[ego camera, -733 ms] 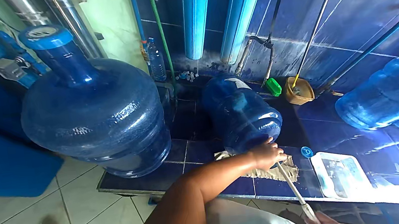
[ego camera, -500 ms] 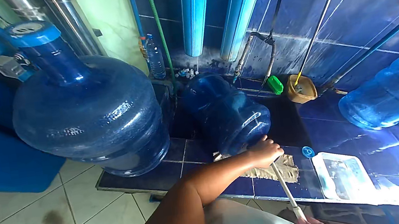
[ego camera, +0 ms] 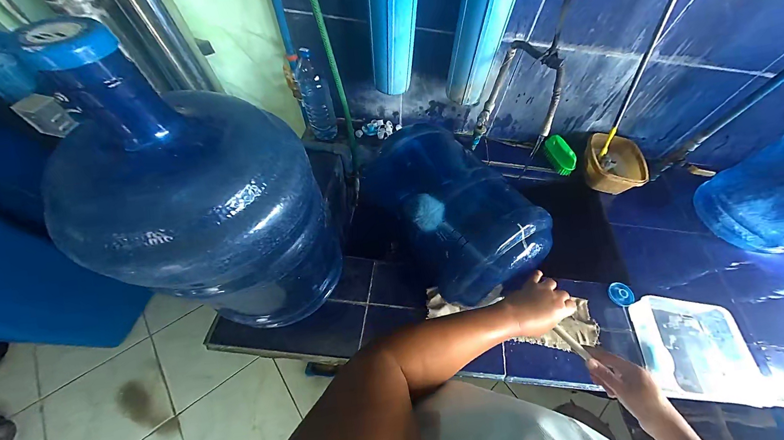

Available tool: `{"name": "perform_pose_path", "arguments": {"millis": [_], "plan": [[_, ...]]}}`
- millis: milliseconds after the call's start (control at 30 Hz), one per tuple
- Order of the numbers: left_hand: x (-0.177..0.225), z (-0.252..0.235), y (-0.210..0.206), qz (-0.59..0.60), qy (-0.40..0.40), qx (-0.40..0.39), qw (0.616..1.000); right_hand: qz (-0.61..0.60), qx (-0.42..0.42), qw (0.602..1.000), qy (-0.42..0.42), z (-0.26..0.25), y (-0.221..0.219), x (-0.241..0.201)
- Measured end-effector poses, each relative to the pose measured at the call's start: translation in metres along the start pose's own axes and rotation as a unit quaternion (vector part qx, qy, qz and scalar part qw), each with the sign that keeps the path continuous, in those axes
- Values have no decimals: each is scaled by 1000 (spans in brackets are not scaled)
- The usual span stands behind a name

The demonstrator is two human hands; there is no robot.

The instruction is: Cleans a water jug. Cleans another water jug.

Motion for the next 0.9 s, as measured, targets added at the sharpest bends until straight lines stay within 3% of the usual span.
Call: {"name": "perform_pose_path", "arguments": {"millis": [133,233,333,400,467,533,633,700,767,900], "plan": [[-1,4,2,3,-4,9,1000,-267,42,958,-97,20,-15,20],[-1,9,3,5,-7,10,1000,-291,42,951,-96,32,-23,22],[-1,12,0,-7,-9,11,1000,-115,-3,993,-15,18,-13,15],[0,14,-2,-12,-8,10,1000,5,-104,994,-20,4,-13,7],[0,16,-3,-8,-6,10,1000,87,-148,984,-39,-3,-17,1],[-1,16,0,-8,-4,15,1000,129,-89,988,-11,-2,-13,-9],[-1,18,0,-2,-6,25,1000,168,34,980,98,4,-11,-32],[-2,19,-1,-3,-11,29,1000,194,58,967,153,2,-14,-45],[-2,20,-1,-5,-13,27,1000,203,10,972,121,-4,-16,-52],[0,19,-2,-2,-12,26,1000,242,-119,962,-52,-13,-24,-51]]}}
Point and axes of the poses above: each hand's wrist, its own z-axis away from the middle knuckle, its own y-axis out of the back of the hand, x = y × z, the point moved 7 cm from there along -z, towards the middle knuckle, and after that the axes turned 9 degrees about y, right-handed, at the moved point
